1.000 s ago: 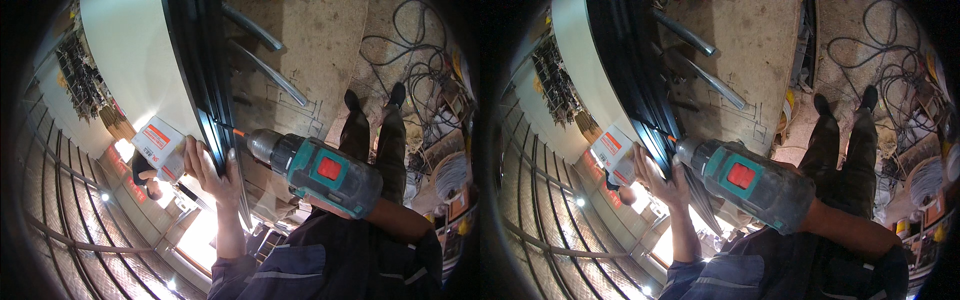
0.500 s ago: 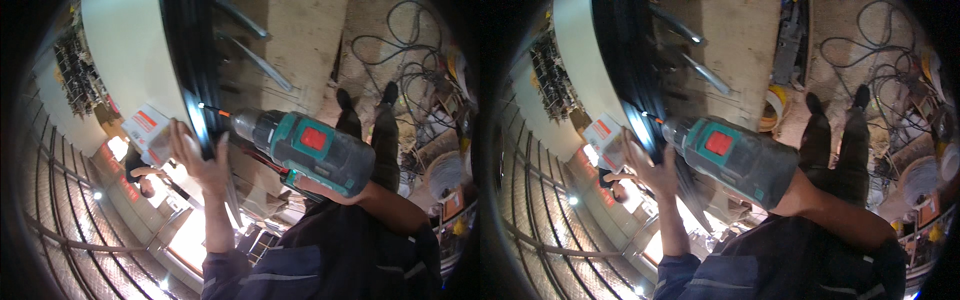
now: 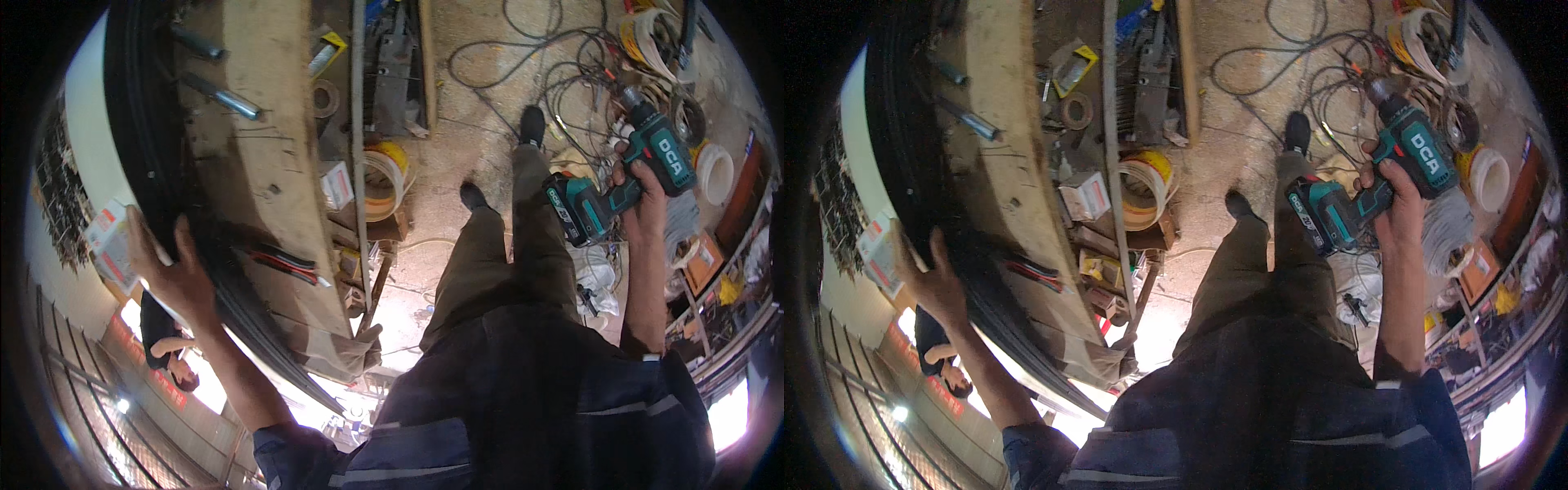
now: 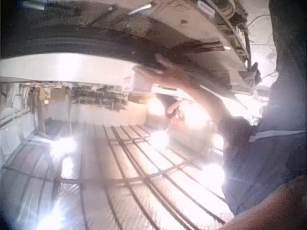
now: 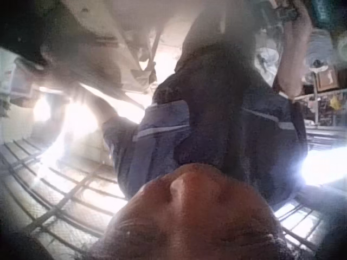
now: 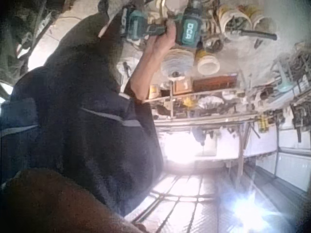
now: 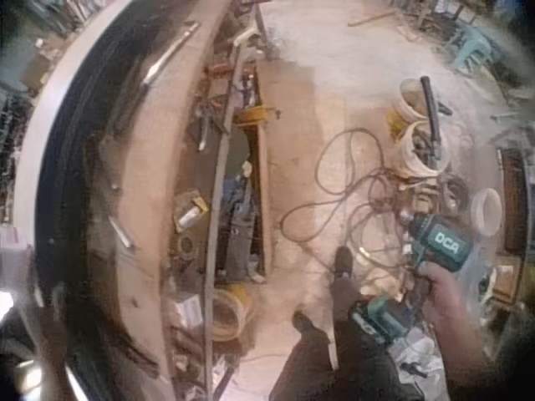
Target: The person uses a cordless drill to drive screws into the edge of a large white panel, securing a black trim strip. They then handle a long black cable, positioning it along the panel's edge. The person works at a workbench in a cluttered workshop.
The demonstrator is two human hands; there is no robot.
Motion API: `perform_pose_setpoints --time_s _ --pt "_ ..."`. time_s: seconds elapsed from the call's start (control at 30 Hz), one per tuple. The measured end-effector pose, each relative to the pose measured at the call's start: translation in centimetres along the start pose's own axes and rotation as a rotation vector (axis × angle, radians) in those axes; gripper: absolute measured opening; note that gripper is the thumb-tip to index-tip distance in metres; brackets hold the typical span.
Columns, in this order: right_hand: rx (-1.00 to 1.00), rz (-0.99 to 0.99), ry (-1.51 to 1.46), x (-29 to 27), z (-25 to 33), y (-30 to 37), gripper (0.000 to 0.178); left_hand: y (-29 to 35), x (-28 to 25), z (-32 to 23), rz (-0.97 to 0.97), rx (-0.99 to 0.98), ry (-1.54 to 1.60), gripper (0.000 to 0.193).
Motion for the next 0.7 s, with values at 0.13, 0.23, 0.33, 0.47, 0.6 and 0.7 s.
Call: perform_pose_setpoints --time_s 0.13,0.23,0.33,0.47,0.6,0.7 --pt "0.087 -0.141 -0.043 -7.7 -7.9 3.0 0.041 1.1 -2.8 -1.1 -0.228 -0.078 -0.012 0.034" --pt "0.173 -0.127 -0.096 -9.3 -13.7 6.2 0.036 6.2 -1.4 -10.8 -0.455 -0.496 0.46 0.04" --pt "0.291 -0.16 -0.126 -10.5 -18.7 9.5 0.036 12.4 6.9 -18.0 0.101 -0.251 0.761 0.033" --pt "0.433 -0.174 -0.075 -10.0 -22.5 10.6 0.036 25.7 25.8 -25.3 0.54 -0.796 1.348 0.023" --pt "0.519 -0.043 -0.026 -13.6 -26.2 9.1 0.041 37.3 40.5 -27.1 0.72 -1.019 1.223 0.026" --pt "0.503 -0.038 0.003 -15.8 -26.0 6.4 0.043 42.7 49.7 -29.6 0.805 -0.997 1.154 0.026"
Point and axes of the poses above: each hand's wrist, its own y-axis away from the middle knuckle, its own x-axis out of the palm, z = x × y, the point moved 5 cm from there along -y, towards the middle knuckle, and after that the axes turned 9 degrees about y, right-handed, at the moved point
